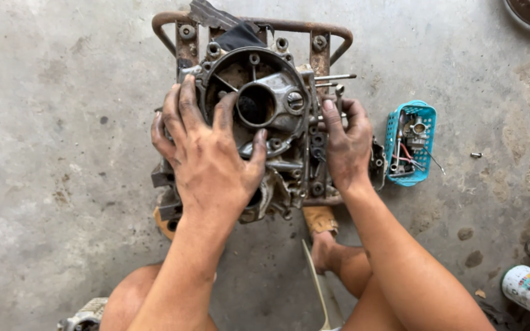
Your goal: Using a wrench to loosen or tighten bolts on a motorcycle engine casing while seated on the floor.
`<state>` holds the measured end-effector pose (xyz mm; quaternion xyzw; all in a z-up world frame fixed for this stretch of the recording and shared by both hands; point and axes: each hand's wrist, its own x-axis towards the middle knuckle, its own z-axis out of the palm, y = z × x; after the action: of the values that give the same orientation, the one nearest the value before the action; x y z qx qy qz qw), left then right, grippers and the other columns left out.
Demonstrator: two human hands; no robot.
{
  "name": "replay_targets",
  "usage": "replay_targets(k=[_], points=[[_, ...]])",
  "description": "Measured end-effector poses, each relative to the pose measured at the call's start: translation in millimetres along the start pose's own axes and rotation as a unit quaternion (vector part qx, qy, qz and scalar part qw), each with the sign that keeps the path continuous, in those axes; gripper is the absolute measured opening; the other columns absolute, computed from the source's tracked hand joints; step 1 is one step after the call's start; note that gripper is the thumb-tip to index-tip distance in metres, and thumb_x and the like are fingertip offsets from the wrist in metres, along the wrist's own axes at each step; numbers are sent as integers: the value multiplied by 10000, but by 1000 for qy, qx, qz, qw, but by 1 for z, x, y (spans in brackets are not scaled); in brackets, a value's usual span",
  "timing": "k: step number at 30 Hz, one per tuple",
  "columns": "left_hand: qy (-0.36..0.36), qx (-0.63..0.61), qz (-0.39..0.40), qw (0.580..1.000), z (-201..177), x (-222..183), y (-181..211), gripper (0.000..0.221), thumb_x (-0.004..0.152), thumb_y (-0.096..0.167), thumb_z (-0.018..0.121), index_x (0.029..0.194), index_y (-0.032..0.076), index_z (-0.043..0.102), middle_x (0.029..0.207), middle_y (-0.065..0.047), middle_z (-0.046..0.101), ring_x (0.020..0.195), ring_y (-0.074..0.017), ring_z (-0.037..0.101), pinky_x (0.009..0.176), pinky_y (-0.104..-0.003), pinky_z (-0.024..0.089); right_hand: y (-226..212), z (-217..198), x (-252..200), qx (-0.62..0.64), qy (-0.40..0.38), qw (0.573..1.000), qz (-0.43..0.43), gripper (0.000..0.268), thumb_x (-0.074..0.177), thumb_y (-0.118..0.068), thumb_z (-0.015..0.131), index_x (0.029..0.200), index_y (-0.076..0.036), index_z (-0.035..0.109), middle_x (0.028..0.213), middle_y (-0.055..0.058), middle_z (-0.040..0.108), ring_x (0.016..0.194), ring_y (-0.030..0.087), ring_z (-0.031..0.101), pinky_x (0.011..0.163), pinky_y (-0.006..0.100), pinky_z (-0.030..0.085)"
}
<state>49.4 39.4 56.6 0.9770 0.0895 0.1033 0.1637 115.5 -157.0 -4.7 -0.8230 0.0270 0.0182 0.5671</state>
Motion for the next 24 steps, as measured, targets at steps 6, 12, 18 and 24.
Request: replay_targets(k=[6,12,18,24], points=[[7,-60,126,990,26,-10,34,371,915,298,718,1242,123,712,1316,-134,613,1241,-297,475,1028,-481,328,12,-14,-12,-79,-5,997,15,177,1000,-189,634,933,-26,648,696,3,578,561,94,458,504,261,404],[-16,-128,133,983,16,-14,56,282,862,245,698,1069,56,728,1258,-198,632,1115,-368,554,997,-496,374,46,-34,-28,-184,-108,974,74,203,887,-141,738,1012,1,665,756,85,689,589,157,546,517,308,482],[-21,-116,104,988,24,-15,62,255,896,237,686,1074,66,749,1272,-178,599,1104,-339,569,933,-461,406,55,-44,-46,-316,-205,924,60,265,798,-212,684,922,19,718,736,225,712,613,433,651,600,498,529],[-13,-112,101,988,32,-10,67,245,873,237,724,1043,65,760,1243,-195,566,1120,-345,527,946,-498,382,70,-35,-50,-370,-190,909,-15,213,754,-225,690,832,-29,720,769,231,712,698,479,654,614,534,517]])
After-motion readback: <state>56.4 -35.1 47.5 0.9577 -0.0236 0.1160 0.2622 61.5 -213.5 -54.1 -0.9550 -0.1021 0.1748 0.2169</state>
